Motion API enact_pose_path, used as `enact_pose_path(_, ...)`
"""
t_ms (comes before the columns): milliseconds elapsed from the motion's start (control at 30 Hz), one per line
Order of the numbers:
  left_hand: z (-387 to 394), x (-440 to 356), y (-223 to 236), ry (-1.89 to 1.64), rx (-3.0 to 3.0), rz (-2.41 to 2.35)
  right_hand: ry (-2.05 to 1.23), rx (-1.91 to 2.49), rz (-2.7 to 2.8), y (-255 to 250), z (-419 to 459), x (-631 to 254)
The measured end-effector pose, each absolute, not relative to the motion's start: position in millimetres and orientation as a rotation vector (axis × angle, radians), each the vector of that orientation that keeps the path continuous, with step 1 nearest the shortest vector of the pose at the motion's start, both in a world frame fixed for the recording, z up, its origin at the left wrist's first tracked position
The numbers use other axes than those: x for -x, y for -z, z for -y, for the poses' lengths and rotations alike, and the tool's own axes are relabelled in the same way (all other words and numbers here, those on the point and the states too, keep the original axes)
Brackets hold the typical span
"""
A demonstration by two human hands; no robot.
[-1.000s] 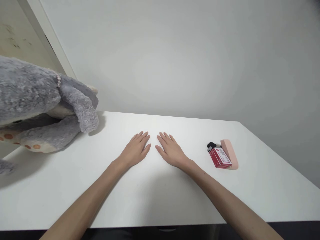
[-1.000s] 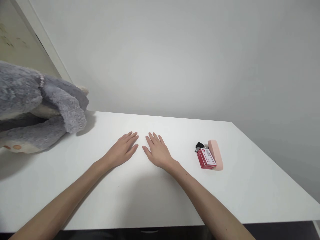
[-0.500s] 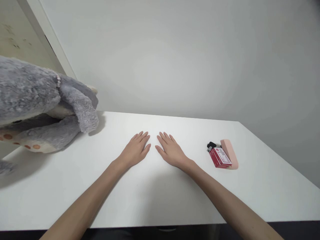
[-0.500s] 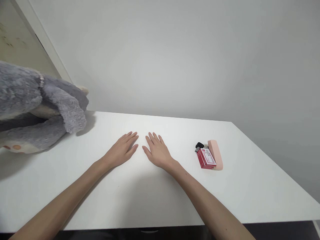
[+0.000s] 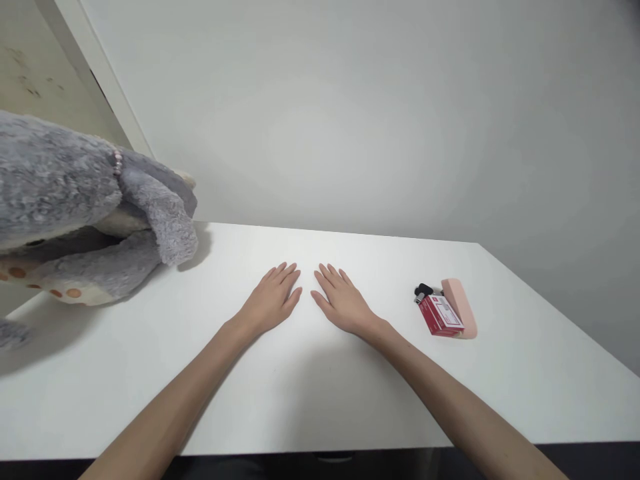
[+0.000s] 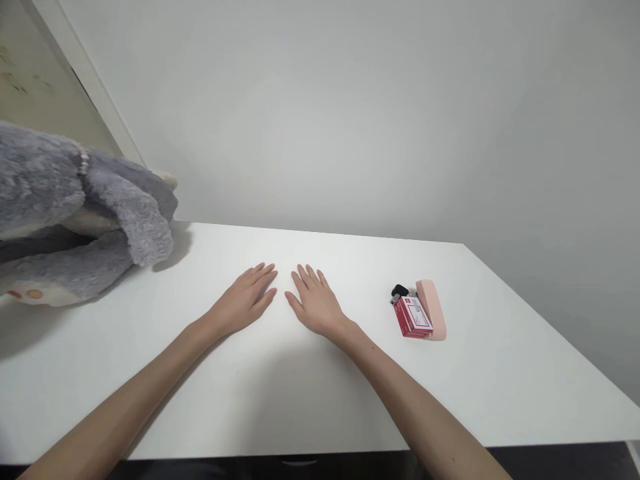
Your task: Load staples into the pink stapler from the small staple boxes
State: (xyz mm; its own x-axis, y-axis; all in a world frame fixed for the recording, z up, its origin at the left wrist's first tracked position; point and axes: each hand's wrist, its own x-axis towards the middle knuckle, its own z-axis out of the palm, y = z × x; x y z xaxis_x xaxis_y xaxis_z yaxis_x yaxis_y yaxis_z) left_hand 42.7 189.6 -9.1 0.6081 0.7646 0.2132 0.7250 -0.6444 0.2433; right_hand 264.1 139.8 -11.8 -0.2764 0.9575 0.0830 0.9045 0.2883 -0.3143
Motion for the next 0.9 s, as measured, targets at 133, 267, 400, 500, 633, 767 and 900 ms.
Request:
enact_pose_path(133, -190.2, -42.6, 11.4, -0.493, -2.695, -1.248, -0.300, 1.696, 2.298, 14.7, -141.8, -265.2)
enact_pose_path(267, -188.9, -44.1, 12.8, -0.503, -2.688, -1.274, -0.292, 1.683, 2.296, 18.1, -143.3, -265.8)
enact_pose_path(400, -186.4, -46.1, 13.6, -0.519, -2.688, -1.296, -0.256, 1.679, 2.273, 22.2, -143.1, -264.8)
enact_pose_path(500, -185.4, -46.0, 14.9, -0.503, -2.710, -1.311, -0.216, 1.677, 2.259, 25.0, -143.2, -263.2)
enact_pose_path(633, -183.6, -41.9, 16.6, -0.489, -2.727, -1.312, -0.196, 1.679, 2.255, 24.8, -136.1, -260.5)
enact_pose_path(767, -178.2, -34.4, 17.9, -0.454, -2.720, -1.304, -0.189, 1.644, 2.266, 23.4, -106.5, -261.3)
enact_pose_path(900, -176.1, -23.1, 19.8, -0.419, -2.714, -1.328, -0.184, 1.555, 2.305, 24.8, -60.0, -272.5)
